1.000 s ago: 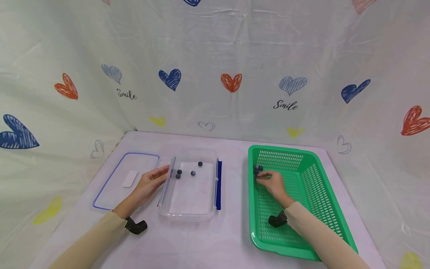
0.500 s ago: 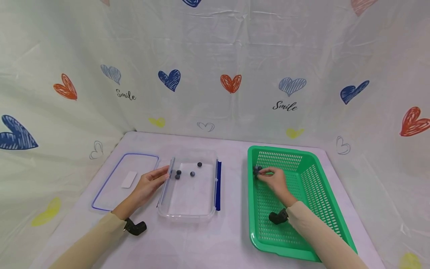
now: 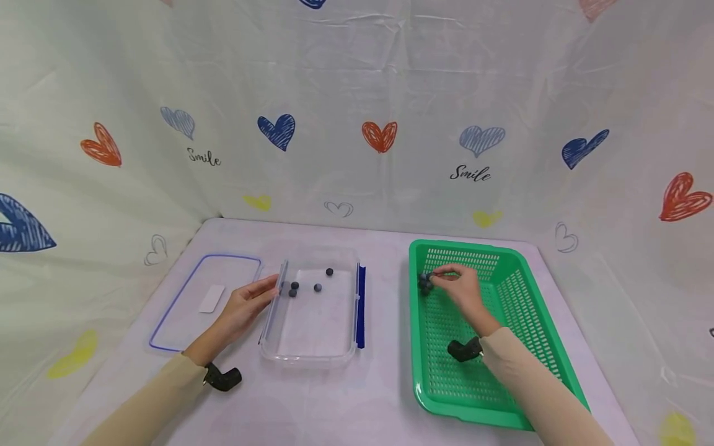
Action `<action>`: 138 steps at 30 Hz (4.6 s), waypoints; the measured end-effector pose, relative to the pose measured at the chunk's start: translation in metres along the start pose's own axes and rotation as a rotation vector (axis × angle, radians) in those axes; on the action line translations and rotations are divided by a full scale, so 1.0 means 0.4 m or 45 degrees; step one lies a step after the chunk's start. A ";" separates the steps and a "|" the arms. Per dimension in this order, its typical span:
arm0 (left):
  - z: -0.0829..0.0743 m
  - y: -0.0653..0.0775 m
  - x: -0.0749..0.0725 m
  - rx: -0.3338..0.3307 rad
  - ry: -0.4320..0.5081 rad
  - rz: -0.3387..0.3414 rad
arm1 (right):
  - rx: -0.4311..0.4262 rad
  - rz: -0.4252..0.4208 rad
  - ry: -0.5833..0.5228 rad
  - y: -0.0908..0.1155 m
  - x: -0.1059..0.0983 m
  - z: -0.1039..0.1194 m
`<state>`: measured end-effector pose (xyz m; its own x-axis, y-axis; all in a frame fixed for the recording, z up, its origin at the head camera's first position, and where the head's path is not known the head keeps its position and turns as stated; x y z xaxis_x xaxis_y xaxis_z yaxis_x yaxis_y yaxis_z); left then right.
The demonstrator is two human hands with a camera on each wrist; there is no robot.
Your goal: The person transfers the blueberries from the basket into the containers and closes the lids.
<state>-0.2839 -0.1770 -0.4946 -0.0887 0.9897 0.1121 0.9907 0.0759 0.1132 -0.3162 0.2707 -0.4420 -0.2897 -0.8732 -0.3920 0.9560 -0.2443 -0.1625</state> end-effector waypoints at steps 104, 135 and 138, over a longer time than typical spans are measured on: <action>0.001 -0.006 -0.007 0.027 -0.043 -0.002 | -0.036 0.480 -0.269 0.080 0.433 0.295; 0.006 -0.007 -0.009 0.018 -0.085 -0.034 | -0.092 0.238 -0.419 0.016 0.210 0.266; 0.004 -0.003 -0.009 0.018 -0.076 -0.026 | -0.102 0.189 -0.414 0.008 0.176 0.251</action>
<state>-0.2848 -0.1804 -0.4967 -0.1029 0.9934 0.0508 0.9901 0.0974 0.1011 -0.3290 0.1664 -0.3792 -0.1058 -0.9883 -0.1103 0.9762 -0.0821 -0.2009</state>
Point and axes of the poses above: each hand's wrist, its own y-axis away from the middle knuckle, its own x-axis out of the palm, z = x × y, the point moved 10 cm from there along -y, towards the middle knuckle, and after that the axes turned 12 degrees about -z, right-handed, at the moved point
